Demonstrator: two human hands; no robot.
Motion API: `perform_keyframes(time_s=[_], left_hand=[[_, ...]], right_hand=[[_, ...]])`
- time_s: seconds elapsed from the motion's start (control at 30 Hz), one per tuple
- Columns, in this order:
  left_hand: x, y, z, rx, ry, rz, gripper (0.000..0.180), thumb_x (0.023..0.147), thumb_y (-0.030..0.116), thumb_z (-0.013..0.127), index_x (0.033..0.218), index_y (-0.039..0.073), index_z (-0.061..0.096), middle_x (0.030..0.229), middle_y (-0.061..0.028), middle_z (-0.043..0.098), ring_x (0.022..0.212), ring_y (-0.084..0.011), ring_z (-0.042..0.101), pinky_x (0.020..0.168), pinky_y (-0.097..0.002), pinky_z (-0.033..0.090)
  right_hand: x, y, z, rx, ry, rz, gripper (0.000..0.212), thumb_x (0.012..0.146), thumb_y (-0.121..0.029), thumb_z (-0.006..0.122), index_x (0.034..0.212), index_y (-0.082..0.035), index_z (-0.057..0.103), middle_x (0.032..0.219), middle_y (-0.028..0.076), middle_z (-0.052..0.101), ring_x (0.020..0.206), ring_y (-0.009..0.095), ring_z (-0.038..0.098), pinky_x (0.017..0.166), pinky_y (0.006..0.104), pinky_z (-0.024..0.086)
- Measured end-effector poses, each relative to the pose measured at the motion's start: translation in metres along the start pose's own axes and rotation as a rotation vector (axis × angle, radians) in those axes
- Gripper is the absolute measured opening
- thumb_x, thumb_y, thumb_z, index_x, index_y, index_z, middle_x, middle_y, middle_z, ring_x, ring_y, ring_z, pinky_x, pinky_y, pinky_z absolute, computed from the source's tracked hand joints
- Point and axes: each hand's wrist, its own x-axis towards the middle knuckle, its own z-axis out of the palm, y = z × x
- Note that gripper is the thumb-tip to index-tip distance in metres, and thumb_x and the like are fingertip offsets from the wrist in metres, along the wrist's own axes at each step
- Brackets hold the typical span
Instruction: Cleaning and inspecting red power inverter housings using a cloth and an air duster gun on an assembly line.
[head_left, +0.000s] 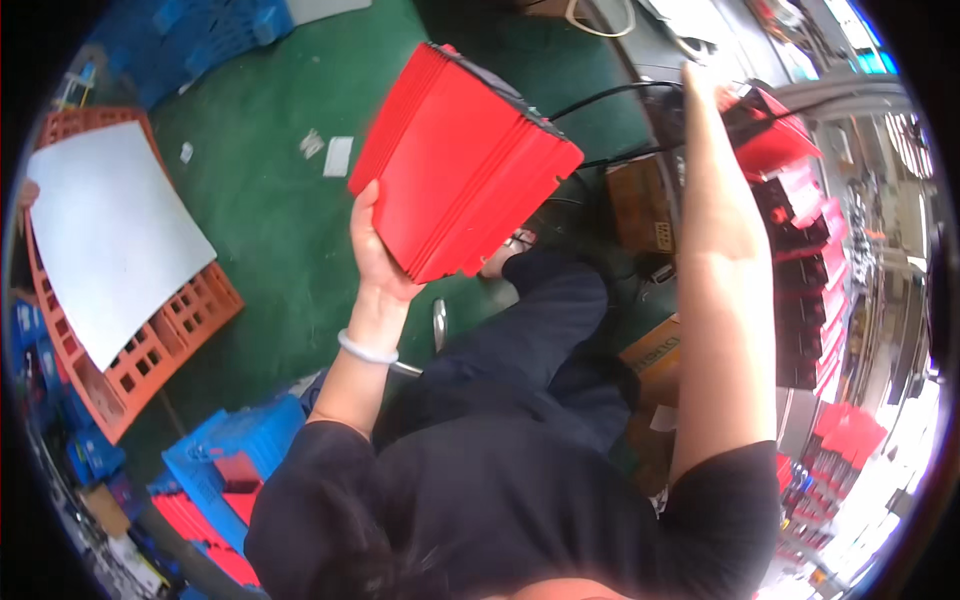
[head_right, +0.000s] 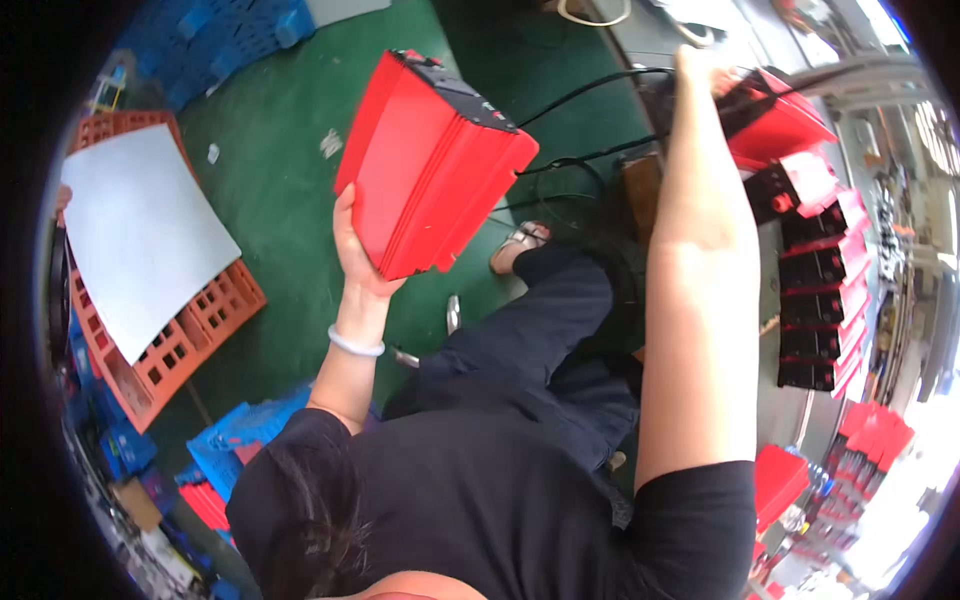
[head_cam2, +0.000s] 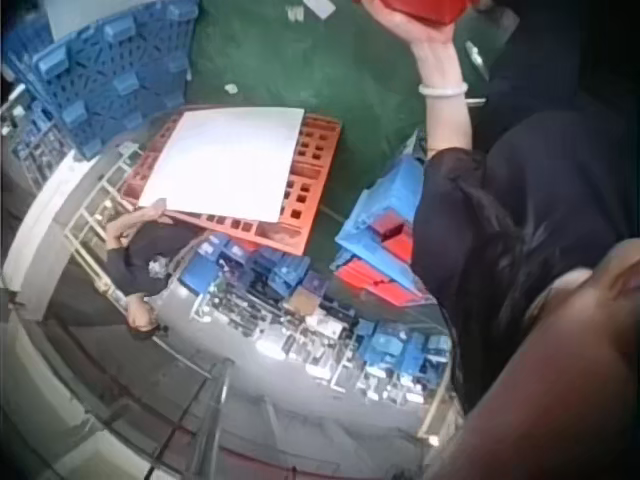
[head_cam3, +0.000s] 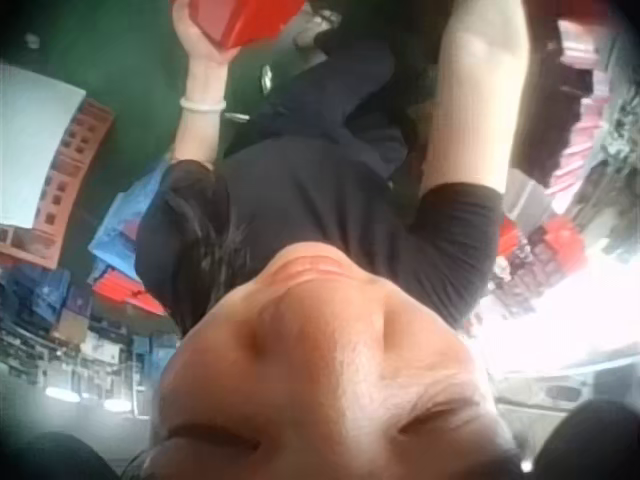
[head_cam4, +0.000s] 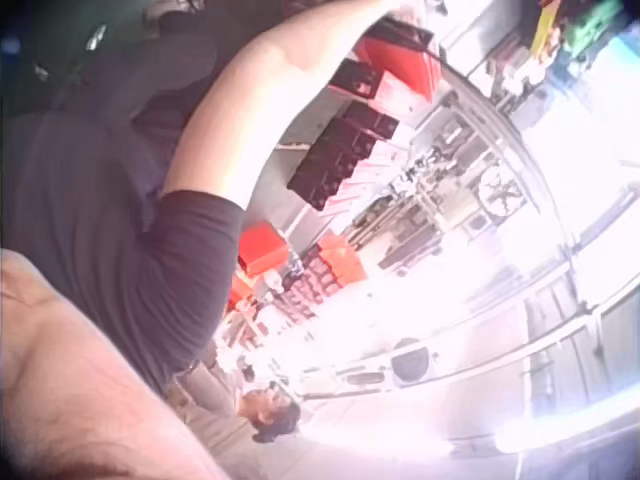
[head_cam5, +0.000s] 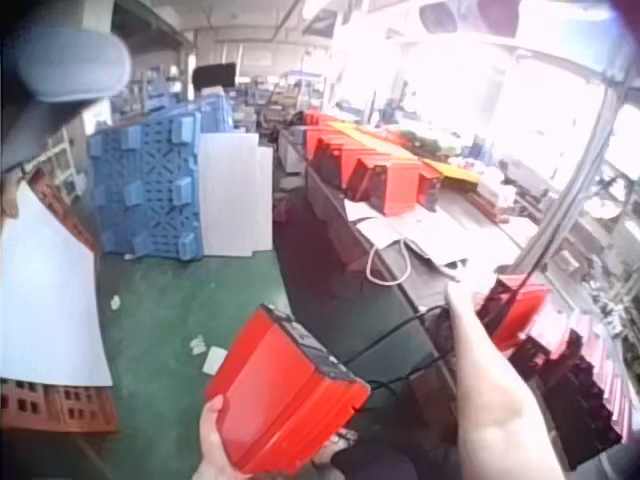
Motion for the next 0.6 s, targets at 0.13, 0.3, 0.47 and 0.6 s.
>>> perform_keyframes(time_s=[0.13,0.3,0.47,0.6], left_hand=[[0.018,-0.008,-0.013,-0.078,-0.029,-0.047,0.060,0.087,0.042,0.051,0.131,0.003,0.042,0.126,-0.0160,0.052,0.111,-0.0324,0.055,0.092,-0.0492,0.047],[0.019,-0.005,-0.026,-0.096,-0.005,-0.029,0.061,0.087,0.042,0.051,0.132,0.003,0.040,0.126,-0.0160,0.052,0.111,-0.0320,0.055,0.092,-0.0485,0.048],[0.031,-0.006,-0.038,-0.114,0.048,-0.040,0.061,0.087,0.043,0.051,0.132,0.003,0.040,0.126,-0.0159,0.051,0.111,-0.0320,0.055,0.091,-0.0483,0.048],[0.044,-0.013,-0.036,-0.098,0.029,-0.039,0.060,0.087,0.043,0.050,0.132,0.004,0.041,0.127,-0.0160,0.051,0.111,-0.0323,0.055,0.091,-0.0480,0.048]], right_hand=[[0.055,0.088,0.037,0.039,0.048,0.163,0.043,0.073,-0.034,0.063,0.105,-0.006,0.063,0.107,0.017,0.063,0.102,0.024,0.059,0.085,0.0390,0.046],[-0.023,0.118,-0.037,0.203,-0.055,0.327,0.038,0.077,-0.028,0.060,0.107,-0.005,0.061,0.106,0.013,0.063,0.101,0.022,0.058,0.086,0.0371,0.045],[-0.046,0.098,-0.063,0.371,-0.128,0.493,0.033,0.081,-0.022,0.056,0.109,-0.004,0.058,0.106,0.009,0.063,0.101,0.019,0.057,0.088,0.0352,0.044],[0.024,0.063,-0.034,0.524,-0.185,0.646,0.029,0.085,-0.017,0.053,0.110,-0.003,0.057,0.106,0.005,0.063,0.100,0.017,0.057,0.089,0.0336,0.043]])
